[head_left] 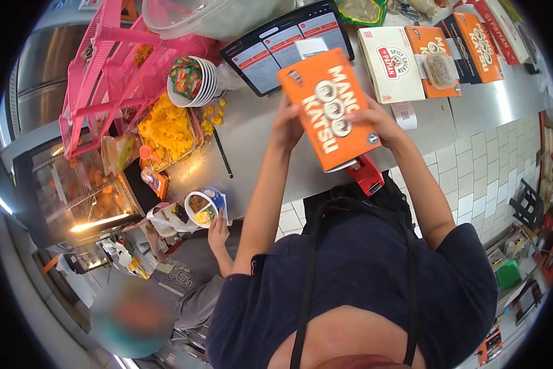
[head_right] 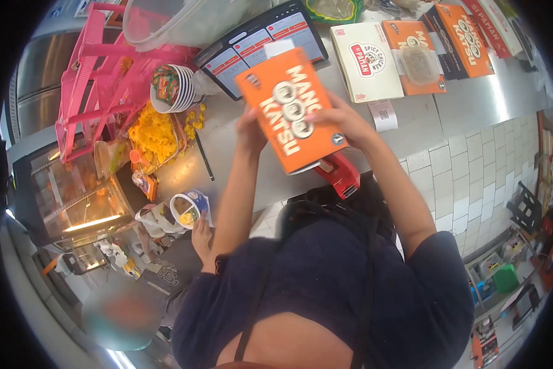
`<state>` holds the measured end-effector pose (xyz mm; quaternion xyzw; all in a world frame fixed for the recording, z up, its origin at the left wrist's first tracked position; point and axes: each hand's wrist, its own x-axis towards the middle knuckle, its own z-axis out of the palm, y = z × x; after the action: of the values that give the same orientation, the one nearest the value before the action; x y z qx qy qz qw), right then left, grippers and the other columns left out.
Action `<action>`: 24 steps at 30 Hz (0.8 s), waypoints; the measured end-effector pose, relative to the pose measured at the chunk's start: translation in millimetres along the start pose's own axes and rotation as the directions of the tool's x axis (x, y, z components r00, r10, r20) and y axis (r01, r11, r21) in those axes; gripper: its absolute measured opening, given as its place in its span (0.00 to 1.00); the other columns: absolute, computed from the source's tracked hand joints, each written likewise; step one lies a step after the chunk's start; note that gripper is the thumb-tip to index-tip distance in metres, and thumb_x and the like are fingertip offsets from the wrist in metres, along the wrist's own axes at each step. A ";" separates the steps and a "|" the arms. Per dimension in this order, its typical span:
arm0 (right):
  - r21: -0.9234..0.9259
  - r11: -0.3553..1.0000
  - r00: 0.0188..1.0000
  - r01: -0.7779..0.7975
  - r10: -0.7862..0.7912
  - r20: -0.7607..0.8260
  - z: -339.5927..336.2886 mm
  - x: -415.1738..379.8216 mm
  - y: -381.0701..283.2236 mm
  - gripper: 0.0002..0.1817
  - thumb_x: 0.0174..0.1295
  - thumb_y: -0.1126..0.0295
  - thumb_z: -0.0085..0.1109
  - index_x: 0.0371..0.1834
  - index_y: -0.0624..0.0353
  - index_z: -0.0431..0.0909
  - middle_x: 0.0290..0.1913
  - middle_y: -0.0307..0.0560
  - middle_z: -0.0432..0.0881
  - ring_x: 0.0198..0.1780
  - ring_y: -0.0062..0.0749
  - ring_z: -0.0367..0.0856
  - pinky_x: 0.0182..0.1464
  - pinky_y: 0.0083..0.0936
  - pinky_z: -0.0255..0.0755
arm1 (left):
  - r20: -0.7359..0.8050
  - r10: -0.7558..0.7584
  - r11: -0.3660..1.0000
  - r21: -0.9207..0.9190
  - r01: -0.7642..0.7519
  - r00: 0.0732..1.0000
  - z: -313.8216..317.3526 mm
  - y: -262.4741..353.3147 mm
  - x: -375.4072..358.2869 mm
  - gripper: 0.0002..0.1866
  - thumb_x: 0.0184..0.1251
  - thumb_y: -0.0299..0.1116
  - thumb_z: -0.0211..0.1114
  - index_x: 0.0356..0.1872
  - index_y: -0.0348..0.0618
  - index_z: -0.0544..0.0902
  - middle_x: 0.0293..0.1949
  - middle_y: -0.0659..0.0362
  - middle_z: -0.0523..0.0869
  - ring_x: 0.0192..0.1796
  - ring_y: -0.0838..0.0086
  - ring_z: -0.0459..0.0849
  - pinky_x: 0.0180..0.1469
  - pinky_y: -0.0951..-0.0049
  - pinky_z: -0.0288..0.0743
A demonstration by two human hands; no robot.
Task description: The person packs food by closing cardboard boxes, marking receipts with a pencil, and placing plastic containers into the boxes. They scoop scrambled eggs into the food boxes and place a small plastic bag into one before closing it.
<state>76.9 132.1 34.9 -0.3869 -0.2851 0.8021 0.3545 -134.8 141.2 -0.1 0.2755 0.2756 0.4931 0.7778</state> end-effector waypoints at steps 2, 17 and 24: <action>0.085 0.995 0.997 -0.060 0.064 -0.043 -13.4 -2.9 1.5 0.36 0.49 0.67 0.65 0.61 0.69 0.60 0.52 0.51 0.75 0.50 0.31 0.78 0.52 0.27 0.74 | 0.010 0.093 0.980 0.175 -0.093 0.996 9.3 -4.4 40.9 0.44 0.53 0.42 0.64 0.69 0.41 0.52 0.63 0.50 0.67 0.64 0.64 0.67 0.66 0.65 0.60; 0.471 0.857 0.896 -0.208 0.360 -0.260 -57.6 -23.7 32.5 0.26 0.56 0.65 0.60 0.56 0.67 0.67 0.49 0.53 0.78 0.46 0.37 0.81 0.48 0.33 0.78 | 0.207 0.358 -0.072 0.978 -0.194 0.911 -14.7 -42.2 17.8 0.24 0.50 0.26 0.60 0.53 0.41 0.74 0.53 0.54 0.77 0.57 0.57 0.72 0.53 0.61 0.69; 0.301 0.937 0.917 -0.177 0.268 -0.297 -64.6 -2.7 29.9 0.27 0.57 0.66 0.59 0.58 0.66 0.66 0.51 0.51 0.78 0.47 0.36 0.81 0.49 0.35 0.78 | 0.156 0.280 -0.546 0.837 0.024 0.947 -28.6 -48.5 -0.7 0.08 0.53 0.30 0.56 0.33 0.47 0.81 0.39 0.64 0.79 0.45 0.70 0.77 0.44 0.64 0.67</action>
<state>120.8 124.2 -20.7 -0.4954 -0.0635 0.7915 0.3522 -125.2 127.5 -53.8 0.7990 0.5878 0.1221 0.0333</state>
